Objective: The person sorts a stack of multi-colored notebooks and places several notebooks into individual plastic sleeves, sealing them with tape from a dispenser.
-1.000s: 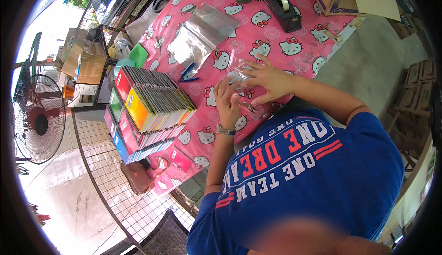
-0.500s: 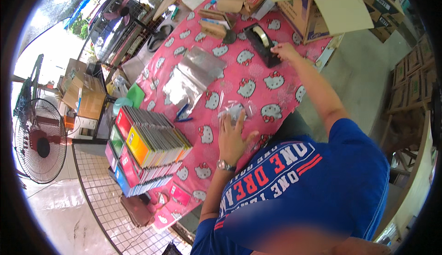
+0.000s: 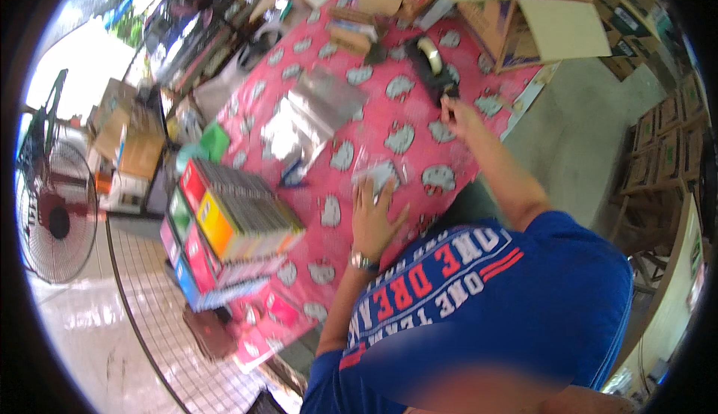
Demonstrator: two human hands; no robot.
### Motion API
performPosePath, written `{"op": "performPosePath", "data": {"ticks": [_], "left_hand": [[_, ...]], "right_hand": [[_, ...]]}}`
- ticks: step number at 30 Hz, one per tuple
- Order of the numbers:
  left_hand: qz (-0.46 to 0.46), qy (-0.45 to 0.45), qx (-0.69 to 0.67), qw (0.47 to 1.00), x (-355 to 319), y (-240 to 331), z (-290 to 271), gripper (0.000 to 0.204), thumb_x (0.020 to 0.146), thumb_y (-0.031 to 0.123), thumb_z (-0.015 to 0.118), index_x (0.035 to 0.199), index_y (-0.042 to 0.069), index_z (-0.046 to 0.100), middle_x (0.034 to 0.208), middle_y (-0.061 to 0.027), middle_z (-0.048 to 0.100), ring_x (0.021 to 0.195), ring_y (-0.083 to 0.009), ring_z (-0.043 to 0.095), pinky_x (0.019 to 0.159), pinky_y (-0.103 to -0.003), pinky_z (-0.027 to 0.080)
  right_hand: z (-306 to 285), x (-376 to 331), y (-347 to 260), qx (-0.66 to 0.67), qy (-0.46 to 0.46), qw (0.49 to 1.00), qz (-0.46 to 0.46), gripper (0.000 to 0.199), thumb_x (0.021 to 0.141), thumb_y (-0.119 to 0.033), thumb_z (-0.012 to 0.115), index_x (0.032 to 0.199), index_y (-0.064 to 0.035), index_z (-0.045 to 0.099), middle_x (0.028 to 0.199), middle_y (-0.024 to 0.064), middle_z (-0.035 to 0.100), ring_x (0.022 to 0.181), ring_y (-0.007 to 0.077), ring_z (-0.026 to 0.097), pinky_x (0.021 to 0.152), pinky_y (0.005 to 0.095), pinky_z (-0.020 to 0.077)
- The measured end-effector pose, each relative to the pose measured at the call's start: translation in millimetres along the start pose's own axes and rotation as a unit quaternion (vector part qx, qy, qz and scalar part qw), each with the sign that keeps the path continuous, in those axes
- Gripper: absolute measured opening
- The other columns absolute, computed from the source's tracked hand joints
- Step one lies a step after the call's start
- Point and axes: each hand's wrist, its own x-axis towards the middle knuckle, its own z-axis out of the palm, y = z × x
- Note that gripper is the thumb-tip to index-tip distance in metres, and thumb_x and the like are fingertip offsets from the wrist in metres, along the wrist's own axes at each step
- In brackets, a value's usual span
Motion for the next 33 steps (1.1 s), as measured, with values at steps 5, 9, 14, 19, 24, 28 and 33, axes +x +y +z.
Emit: {"op": "performPosePath", "data": {"ticks": [5,9,14,19,24,28,33], "left_hand": [[-0.024,0.008,-0.020,0.999,-2,2,0,0.062,0.073,0.032,0.073,0.130,0.017,0.053,0.136,-0.0251,0.034,0.122,-0.0436,0.041,0.102,-0.048,0.037],[-0.075,-0.009,-0.053,0.996,-5,2,-1,0.062,0.073,0.031,0.073,0.131,0.020,0.053,0.139,-0.0272,0.030,0.128,-0.0444,0.034,0.104,-0.046,0.035],[-0.079,0.016,-0.062,0.995,-5,3,0,0.059,0.073,0.028,0.072,0.129,0.019,0.055,0.139,-0.0295,0.029,0.129,-0.0434,0.033,0.106,-0.046,0.034],[-0.067,0.001,-0.051,0.996,-3,2,2,0.061,0.073,0.027,0.071,0.131,0.018,0.053,0.137,-0.0273,0.033,0.128,-0.0434,0.034,0.106,-0.046,0.034],[-0.018,-0.006,-0.010,1.000,-2,-4,-2,0.062,0.074,0.026,0.070,0.131,0.016,0.052,0.133,-0.0221,0.040,0.128,-0.0435,0.035,0.106,-0.046,0.033],[-0.032,0.035,-0.104,0.993,-8,-22,-8,0.060,0.071,0.021,0.073,0.128,0.015,0.053,0.133,-0.0185,0.044,0.133,-0.0370,0.033,0.111,-0.047,0.024],[-0.060,0.062,-0.177,0.980,-7,-38,-10,0.055,0.068,0.013,0.076,0.121,0.015,0.059,0.131,-0.0114,0.052,0.136,-0.0316,0.033,0.113,-0.046,0.017]], "right_hand": [[128,-78,-3,-0.216,-0.162,0.946,0.179,0.016,0.093,-0.018,0.055,0.084,-0.0055,0.057,0.064,-0.0036,0.049,0.053,0.0061,0.044,0.044,0.0202,0.0378],[182,-118,14,-0.625,-0.351,0.686,-0.126,0.025,0.082,-0.023,0.067,0.069,-0.0028,0.061,0.061,0.0042,0.058,0.056,0.0151,0.056,0.049,0.0327,0.0445],[185,-120,36,-0.781,-0.325,0.508,-0.159,0.025,0.071,-0.025,0.069,0.075,-0.0004,0.067,0.077,0.0188,0.065,0.074,0.0330,0.064,0.066,0.0431,0.0503],[182,-116,38,-0.810,-0.302,0.487,-0.126,0.029,0.071,-0.029,0.070,0.076,-0.0004,0.068,0.078,0.0189,0.065,0.078,0.0356,0.065,0.070,0.0455,0.0511],[168,-123,27,-0.851,-0.191,0.447,-0.197,0.043,0.067,-0.042,0.075,0.081,-0.0039,0.063,0.077,0.0148,0.063,0.079,0.0323,0.063,0.070,0.0411,0.0490],[146,-137,12,-0.787,-0.232,0.528,-0.216,0.045,0.064,-0.043,0.078,0.083,-0.0066,0.061,0.080,0.0117,0.059,0.081,0.0293,0.061,0.072,0.0386,0.0482],[125,-167,36,-0.599,-0.389,0.580,-0.392,0.035,0.065,-0.030,0.081,0.087,-0.0095,0.064,0.090,0.0061,0.054,0.085,0.0242,0.057,0.071,0.0353,0.0470]]}}
